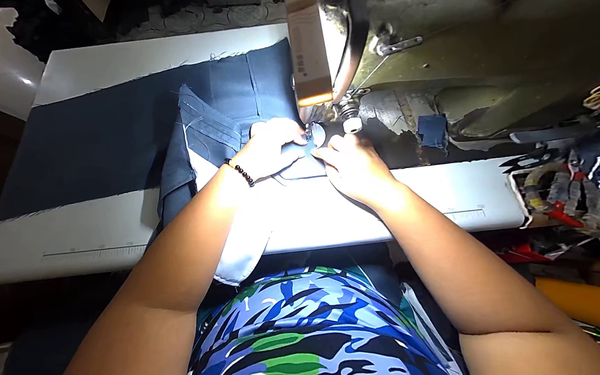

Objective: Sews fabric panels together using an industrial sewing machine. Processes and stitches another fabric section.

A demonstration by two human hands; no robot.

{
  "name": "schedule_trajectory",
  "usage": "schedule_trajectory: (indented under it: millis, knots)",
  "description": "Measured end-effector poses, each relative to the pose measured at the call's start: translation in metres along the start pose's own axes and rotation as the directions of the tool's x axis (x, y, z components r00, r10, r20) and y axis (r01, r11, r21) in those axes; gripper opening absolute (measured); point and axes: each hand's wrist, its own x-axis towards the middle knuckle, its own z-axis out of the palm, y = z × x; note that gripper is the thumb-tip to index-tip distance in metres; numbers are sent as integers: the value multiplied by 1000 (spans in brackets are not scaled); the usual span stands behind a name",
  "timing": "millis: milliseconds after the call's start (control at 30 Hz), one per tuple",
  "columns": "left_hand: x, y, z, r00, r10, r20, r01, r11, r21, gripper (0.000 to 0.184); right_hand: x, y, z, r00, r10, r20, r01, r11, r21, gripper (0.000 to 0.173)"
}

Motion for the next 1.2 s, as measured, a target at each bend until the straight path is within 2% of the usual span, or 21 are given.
schedule_trajectory:
  millis: [133,267,367,400,467,533,567,600,633,667,700,733,767,800,833,933,967,1033,1133,1200]
  knots:
    - [24,-11,-14,999,-36,15,35,998,56,24,7,1,7,994,112,8,-112,994,-4,44]
    - [39,-16,-20,992,-103,66,94,988,126,25,4,4,11,994,100,-44,-101,995,-7,40]
    - [35,-1,-33,971,-144,192,98,968,232,32,2,5,9,993,101,-67,-98,994,50,37]
    - [26,13,-42,957,-173,231,107,956,274,37,-1,4,7,992,110,-67,-104,990,91,35]
    - [-20,54,-65,977,-105,185,58,969,241,41,-12,1,1,990,128,-64,-113,973,200,32]
    - [-98,95,-96,988,-16,155,12,1000,23,31,-28,-9,1,989,80,-124,-41,955,293,30]
    - [-143,105,-112,962,-27,272,66,989,-134,32,-35,-17,3,985,29,-171,29,946,324,30]
    - [-184,106,-126,899,-81,431,197,953,-231,33,-38,-28,5,975,-40,-219,114,934,337,29]
    - [-221,102,-136,793,-214,570,374,910,-178,32,-39,-42,4,956,-122,-267,214,913,348,27]
    - [-248,98,-139,605,-453,655,568,822,44,33,-36,-60,2,934,-207,-292,306,885,351,25]
    - [-265,93,-134,303,-699,648,713,618,333,40,-29,-82,-3,911,-288,-296,384,856,346,22]
    - [-279,82,-117,40,-837,546,734,395,552,49,-19,-105,-7,881,-367,-297,458,819,345,18]
    - [-290,73,-98,-93,-888,451,724,251,643,56,-7,-130,-9,845,-444,-300,531,769,357,18]
    - [-294,71,-79,-112,-905,411,748,195,634,59,6,-155,-9,808,-517,-283,590,712,381,20]
    - [-294,71,-60,-58,-914,403,799,200,568,56,19,-178,-8,772,-589,-239,632,672,386,24]
    - [-293,70,-2,285,-891,353,895,379,234,53,61,-224,0,714,-700,32,649,678,346,45]
    - [-288,71,10,354,-887,297,888,418,190,54,73,-232,3,713,-693,108,633,702,327,51]
    - [-281,73,18,398,-900,176,895,423,143,58,89,-242,5,721,-674,158,620,730,286,56]
    - [-289,57,15,386,-922,39,921,383,-69,77,105,-252,9,722,-674,159,643,737,207,62]
    - [-294,52,15,446,-894,34,887,436,-154,77,118,-257,16,732,-644,223,619,765,176,65]
